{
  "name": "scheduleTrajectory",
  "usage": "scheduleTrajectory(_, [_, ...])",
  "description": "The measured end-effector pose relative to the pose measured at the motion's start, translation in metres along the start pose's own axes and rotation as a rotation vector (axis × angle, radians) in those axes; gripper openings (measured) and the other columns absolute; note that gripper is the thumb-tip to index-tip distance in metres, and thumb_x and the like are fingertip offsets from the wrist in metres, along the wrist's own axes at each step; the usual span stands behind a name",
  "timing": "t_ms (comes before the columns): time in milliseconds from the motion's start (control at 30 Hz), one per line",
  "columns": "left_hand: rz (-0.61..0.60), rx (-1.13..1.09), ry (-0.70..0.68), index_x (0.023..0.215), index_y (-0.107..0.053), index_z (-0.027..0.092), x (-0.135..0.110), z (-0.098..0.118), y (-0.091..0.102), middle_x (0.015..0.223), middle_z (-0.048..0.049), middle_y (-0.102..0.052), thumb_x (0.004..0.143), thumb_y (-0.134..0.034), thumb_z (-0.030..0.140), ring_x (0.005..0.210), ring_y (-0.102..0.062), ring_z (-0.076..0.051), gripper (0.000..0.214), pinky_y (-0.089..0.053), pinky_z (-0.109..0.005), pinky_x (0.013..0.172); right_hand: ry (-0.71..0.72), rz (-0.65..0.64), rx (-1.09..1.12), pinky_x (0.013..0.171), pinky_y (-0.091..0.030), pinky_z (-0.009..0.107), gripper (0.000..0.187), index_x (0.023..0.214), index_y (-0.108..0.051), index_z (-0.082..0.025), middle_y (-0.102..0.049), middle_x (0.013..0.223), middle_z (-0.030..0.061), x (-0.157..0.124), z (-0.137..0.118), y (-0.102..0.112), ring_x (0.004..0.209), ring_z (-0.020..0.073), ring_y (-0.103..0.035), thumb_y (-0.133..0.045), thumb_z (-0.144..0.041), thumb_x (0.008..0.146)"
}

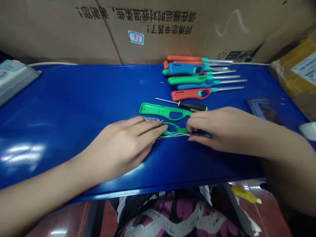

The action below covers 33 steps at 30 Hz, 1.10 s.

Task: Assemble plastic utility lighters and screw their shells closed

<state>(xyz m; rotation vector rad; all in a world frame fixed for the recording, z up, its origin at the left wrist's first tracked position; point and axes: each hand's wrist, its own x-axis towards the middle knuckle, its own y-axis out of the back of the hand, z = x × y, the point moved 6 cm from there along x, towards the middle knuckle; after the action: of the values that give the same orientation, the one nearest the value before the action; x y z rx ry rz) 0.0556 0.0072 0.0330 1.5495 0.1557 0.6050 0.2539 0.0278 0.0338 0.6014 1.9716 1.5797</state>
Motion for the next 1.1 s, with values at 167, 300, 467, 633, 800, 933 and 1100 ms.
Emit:
scheduleTrajectory(167, [-0.024,0.008,-0.022,0.139,-0.062,0.011,0.000,0.000,-0.002,0.136,-0.0092,-0.071,0.100,-0.055,0.015,0.116,-0.069,-0.029,0.040,-0.060,-0.043,0.097,-0.021,0.012,0.003,0.063,-0.033,0.030,0.017,0.092,-0.068,-0.023,-0.072,0.086,0.0016,0.001,0.002,0.003,0.072,0.0191,-0.061,-0.053,-0.028,0.100])
scheduleTrajectory(300, [-0.031,0.009,-0.025,0.140,-0.061,0.011,0.000,0.000,-0.001,0.134,-0.0092,-0.072,0.099,-0.055,0.014,0.115,-0.069,-0.028,0.041,-0.060,-0.043,0.097,-0.002,0.057,-0.001,0.065,-0.035,0.031,0.021,0.095,-0.070,-0.022,-0.073,0.087,0.0024,0.002,0.000,0.005,0.075,0.0199,-0.063,-0.051,-0.027,0.102])
scheduleTrajectory(467, [-0.030,-0.004,-0.031,0.139,-0.062,0.011,-0.001,-0.001,-0.002,0.134,-0.0087,-0.072,0.098,-0.056,0.014,0.112,-0.069,-0.028,0.041,-0.061,-0.043,0.095,0.000,0.081,0.006,0.064,-0.036,0.031,0.018,0.102,-0.072,-0.023,-0.075,0.094,0.0034,0.004,0.001,0.004,0.080,0.0206,-0.066,-0.055,-0.028,0.100])
scheduleTrajectory(633, [-0.027,0.000,-0.029,0.139,-0.063,0.011,-0.001,-0.001,-0.002,0.133,-0.0086,-0.072,0.098,-0.056,0.014,0.110,-0.069,-0.028,0.041,-0.061,-0.043,0.094,0.065,0.124,-0.004,0.064,-0.037,0.031,0.025,0.097,-0.076,-0.023,-0.075,0.091,0.0021,0.006,-0.002,0.005,0.080,0.0190,-0.067,-0.051,-0.024,0.102])
scheduleTrajectory(800, [-0.014,-0.007,0.000,0.136,-0.065,0.011,-0.001,-0.001,0.001,0.131,-0.0083,-0.073,0.099,-0.054,0.013,0.111,-0.070,-0.027,0.039,-0.060,-0.042,0.098,0.148,0.153,-0.125,0.062,-0.036,0.033,0.030,0.083,-0.072,-0.020,-0.070,0.080,0.0025,0.005,-0.012,0.004,0.073,0.0187,-0.061,-0.049,-0.016,0.101])
scheduleTrajectory(933, [-0.044,0.005,0.002,0.135,-0.066,0.010,0.000,0.001,0.003,0.128,-0.0089,-0.075,0.098,-0.053,0.012,0.106,-0.071,-0.027,0.039,-0.061,-0.043,0.095,0.238,0.153,-0.168,0.064,-0.036,0.033,0.031,0.084,-0.071,-0.018,-0.068,0.080,0.0043,0.004,-0.021,0.001,0.075,0.0192,-0.058,-0.046,-0.012,0.102])
scheduleTrajectory(1100, [-0.060,0.002,0.007,0.135,-0.066,0.011,-0.001,0.002,0.004,0.127,-0.0065,-0.076,0.097,-0.053,0.012,0.102,-0.072,-0.026,0.040,-0.062,-0.042,0.093,0.279,0.161,-0.190,0.062,-0.033,0.033,0.034,0.084,-0.070,-0.018,-0.068,0.079,0.0046,0.004,-0.023,0.002,0.072,0.0181,-0.056,-0.043,-0.011,0.103])
